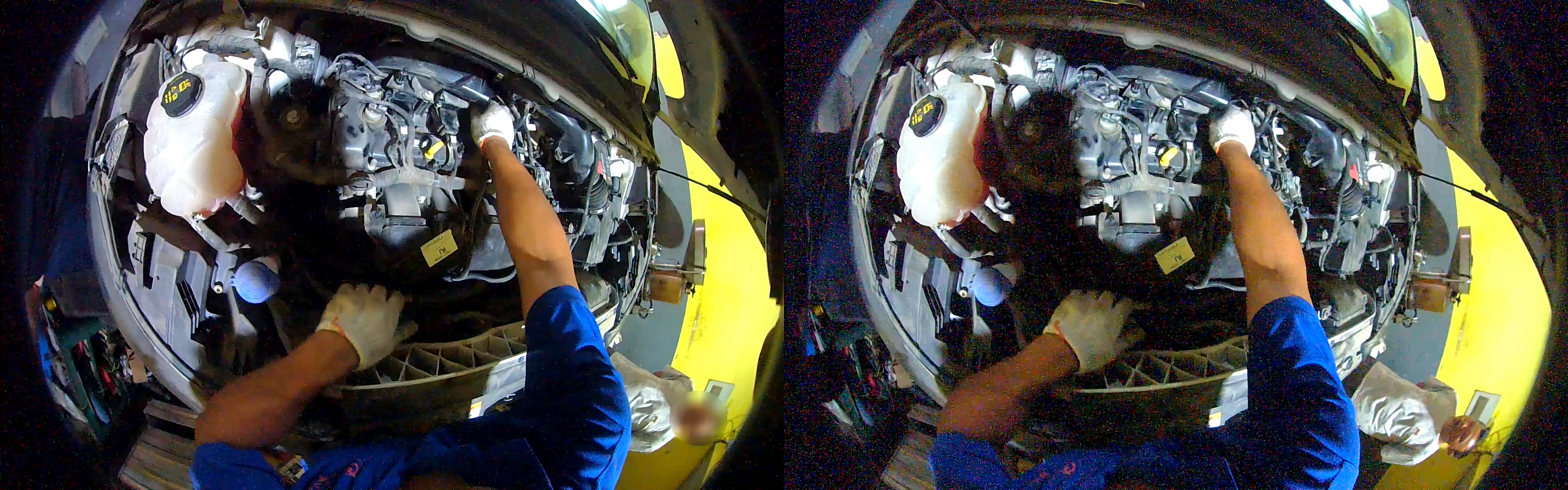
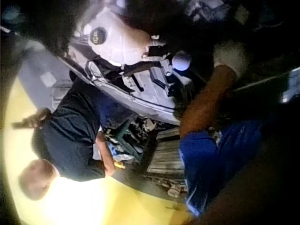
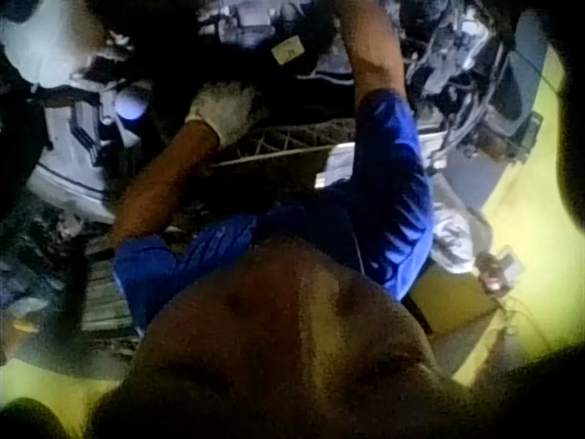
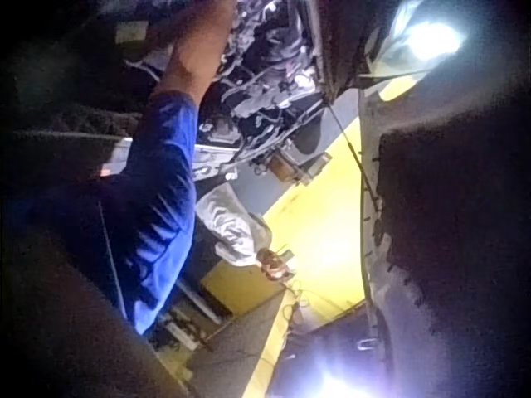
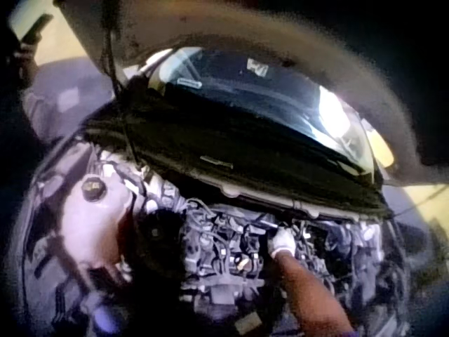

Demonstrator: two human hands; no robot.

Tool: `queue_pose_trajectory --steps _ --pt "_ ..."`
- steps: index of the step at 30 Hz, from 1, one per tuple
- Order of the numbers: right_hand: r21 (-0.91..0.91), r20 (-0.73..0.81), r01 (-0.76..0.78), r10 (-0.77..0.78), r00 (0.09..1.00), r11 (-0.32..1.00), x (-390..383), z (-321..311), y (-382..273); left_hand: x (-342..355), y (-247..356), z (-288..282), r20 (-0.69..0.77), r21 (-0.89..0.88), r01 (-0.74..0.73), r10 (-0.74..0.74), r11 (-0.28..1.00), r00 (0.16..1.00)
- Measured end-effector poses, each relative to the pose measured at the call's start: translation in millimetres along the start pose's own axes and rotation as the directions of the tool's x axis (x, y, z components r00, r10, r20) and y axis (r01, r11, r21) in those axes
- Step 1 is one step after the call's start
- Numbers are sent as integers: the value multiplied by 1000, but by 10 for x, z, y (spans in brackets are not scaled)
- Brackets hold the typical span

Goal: The person manipulates connectors and components within a vehicle engine bay, detaching an air intake hose with a screwdriver and handling wiring and plastic housings by hand.

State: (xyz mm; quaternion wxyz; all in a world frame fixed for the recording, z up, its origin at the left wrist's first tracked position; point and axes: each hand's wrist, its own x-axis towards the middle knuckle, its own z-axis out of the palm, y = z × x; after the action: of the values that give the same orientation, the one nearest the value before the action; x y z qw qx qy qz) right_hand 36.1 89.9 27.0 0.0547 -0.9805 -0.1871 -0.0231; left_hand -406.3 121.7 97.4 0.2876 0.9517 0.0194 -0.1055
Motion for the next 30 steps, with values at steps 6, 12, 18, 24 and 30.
queue_pose_trajectory --steps 6,12,18,24,30 --pt "-9 -1 84 -84 996 996 114 134 253 28 12 -29 34 1 -8 8 1000 999" --pt "18 -7 -10 10 1000 1000 -35 36 21 35 15 -118 148 -18 33 -30 999 988" --pt "56 -54 48 -45 998 997 92 119 151 47 19 -79 122 -14 17 -15 1000 992" --pt "43 13 158 -158 987 987 19 17 182 35 23 -89 77 -2 8 -8 1000 997" --pt "7 -74 34 -34 997 999 94 139 188 19 7 -28 21 26 -18 18 999 1000"
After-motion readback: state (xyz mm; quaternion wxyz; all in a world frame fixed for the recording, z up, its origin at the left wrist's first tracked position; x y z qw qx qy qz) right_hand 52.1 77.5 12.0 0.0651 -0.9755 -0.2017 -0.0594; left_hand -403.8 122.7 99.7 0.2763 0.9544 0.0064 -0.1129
